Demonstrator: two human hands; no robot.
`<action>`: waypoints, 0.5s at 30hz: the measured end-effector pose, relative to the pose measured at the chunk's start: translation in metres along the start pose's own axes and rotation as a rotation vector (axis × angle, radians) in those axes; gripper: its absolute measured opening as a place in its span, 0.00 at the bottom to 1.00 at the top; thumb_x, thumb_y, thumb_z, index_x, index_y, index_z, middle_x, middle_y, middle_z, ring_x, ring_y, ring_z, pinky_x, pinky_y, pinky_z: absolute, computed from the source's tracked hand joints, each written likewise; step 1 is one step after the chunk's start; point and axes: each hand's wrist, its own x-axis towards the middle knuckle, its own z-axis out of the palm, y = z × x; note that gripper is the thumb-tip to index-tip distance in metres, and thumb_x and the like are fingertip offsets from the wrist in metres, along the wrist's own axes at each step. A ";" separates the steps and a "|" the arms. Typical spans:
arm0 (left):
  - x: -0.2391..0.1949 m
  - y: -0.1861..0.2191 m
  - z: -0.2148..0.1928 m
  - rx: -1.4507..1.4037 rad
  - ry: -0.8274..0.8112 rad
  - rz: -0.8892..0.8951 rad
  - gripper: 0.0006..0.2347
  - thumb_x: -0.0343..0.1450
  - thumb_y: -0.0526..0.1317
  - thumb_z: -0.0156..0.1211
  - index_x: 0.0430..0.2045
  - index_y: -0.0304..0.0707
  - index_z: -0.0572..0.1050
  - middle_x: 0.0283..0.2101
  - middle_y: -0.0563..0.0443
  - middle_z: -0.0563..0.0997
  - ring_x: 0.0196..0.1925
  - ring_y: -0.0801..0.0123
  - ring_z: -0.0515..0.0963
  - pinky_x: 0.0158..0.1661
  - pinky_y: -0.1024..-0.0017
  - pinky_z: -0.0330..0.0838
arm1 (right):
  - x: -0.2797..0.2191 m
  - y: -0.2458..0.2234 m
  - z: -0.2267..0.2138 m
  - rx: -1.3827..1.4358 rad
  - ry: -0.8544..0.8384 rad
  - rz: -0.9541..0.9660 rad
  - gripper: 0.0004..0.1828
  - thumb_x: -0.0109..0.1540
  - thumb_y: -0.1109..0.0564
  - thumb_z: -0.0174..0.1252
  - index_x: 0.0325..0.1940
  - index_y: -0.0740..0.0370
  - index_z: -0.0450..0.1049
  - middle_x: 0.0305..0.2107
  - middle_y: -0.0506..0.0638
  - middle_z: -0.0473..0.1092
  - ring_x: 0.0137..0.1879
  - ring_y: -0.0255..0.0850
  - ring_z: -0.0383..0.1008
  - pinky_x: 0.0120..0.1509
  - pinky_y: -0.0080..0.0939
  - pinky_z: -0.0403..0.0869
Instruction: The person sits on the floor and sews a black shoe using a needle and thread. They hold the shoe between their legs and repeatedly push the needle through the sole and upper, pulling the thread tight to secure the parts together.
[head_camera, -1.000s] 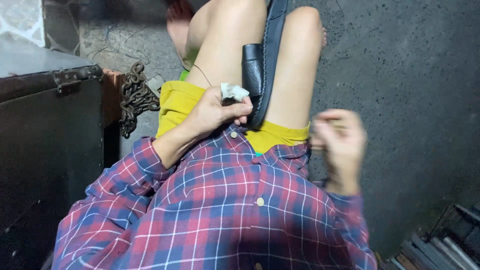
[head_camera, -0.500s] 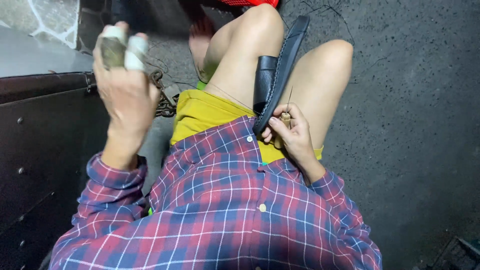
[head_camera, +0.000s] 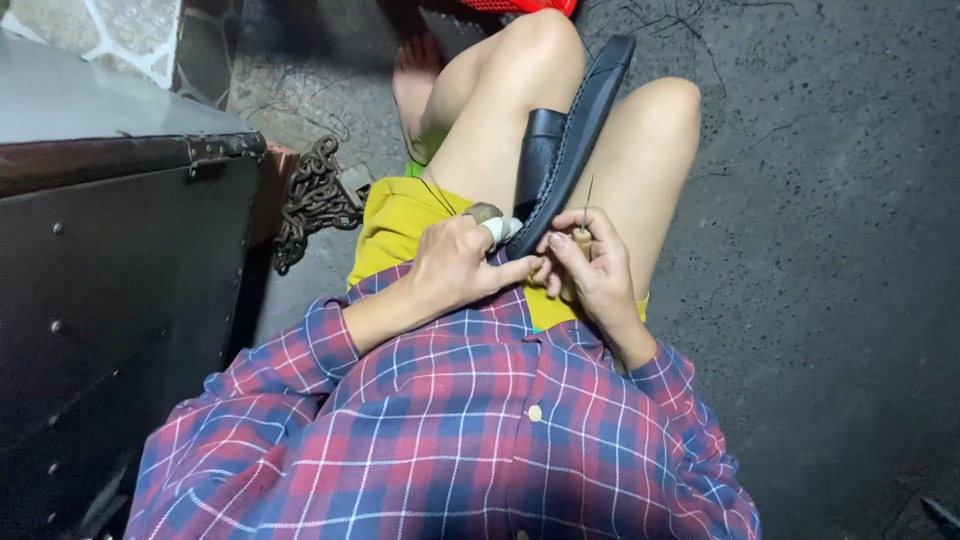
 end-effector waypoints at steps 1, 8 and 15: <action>0.000 -0.003 0.001 -0.034 0.019 -0.024 0.20 0.60 0.56 0.66 0.31 0.38 0.80 0.23 0.38 0.77 0.28 0.46 0.80 0.28 0.57 0.74 | 0.000 -0.003 -0.002 -0.059 -0.047 -0.058 0.13 0.64 0.63 0.49 0.52 0.68 0.60 0.27 0.62 0.71 0.15 0.38 0.71 0.12 0.29 0.68; 0.008 -0.006 -0.013 -0.233 -0.032 -0.154 0.14 0.59 0.51 0.67 0.25 0.40 0.80 0.19 0.41 0.77 0.25 0.50 0.80 0.26 0.63 0.72 | -0.015 -0.034 0.003 -0.804 -0.149 -0.284 0.23 0.65 0.57 0.45 0.65 0.59 0.64 0.52 0.66 0.67 0.54 0.61 0.71 0.55 0.57 0.71; 0.015 -0.001 -0.028 -0.424 -0.167 -0.321 0.10 0.57 0.47 0.69 0.19 0.42 0.79 0.18 0.48 0.76 0.24 0.63 0.76 0.31 0.69 0.71 | -0.011 -0.048 0.016 -0.804 -0.156 -0.340 0.20 0.64 0.61 0.47 0.61 0.57 0.69 0.33 0.59 0.73 0.35 0.51 0.75 0.40 0.49 0.73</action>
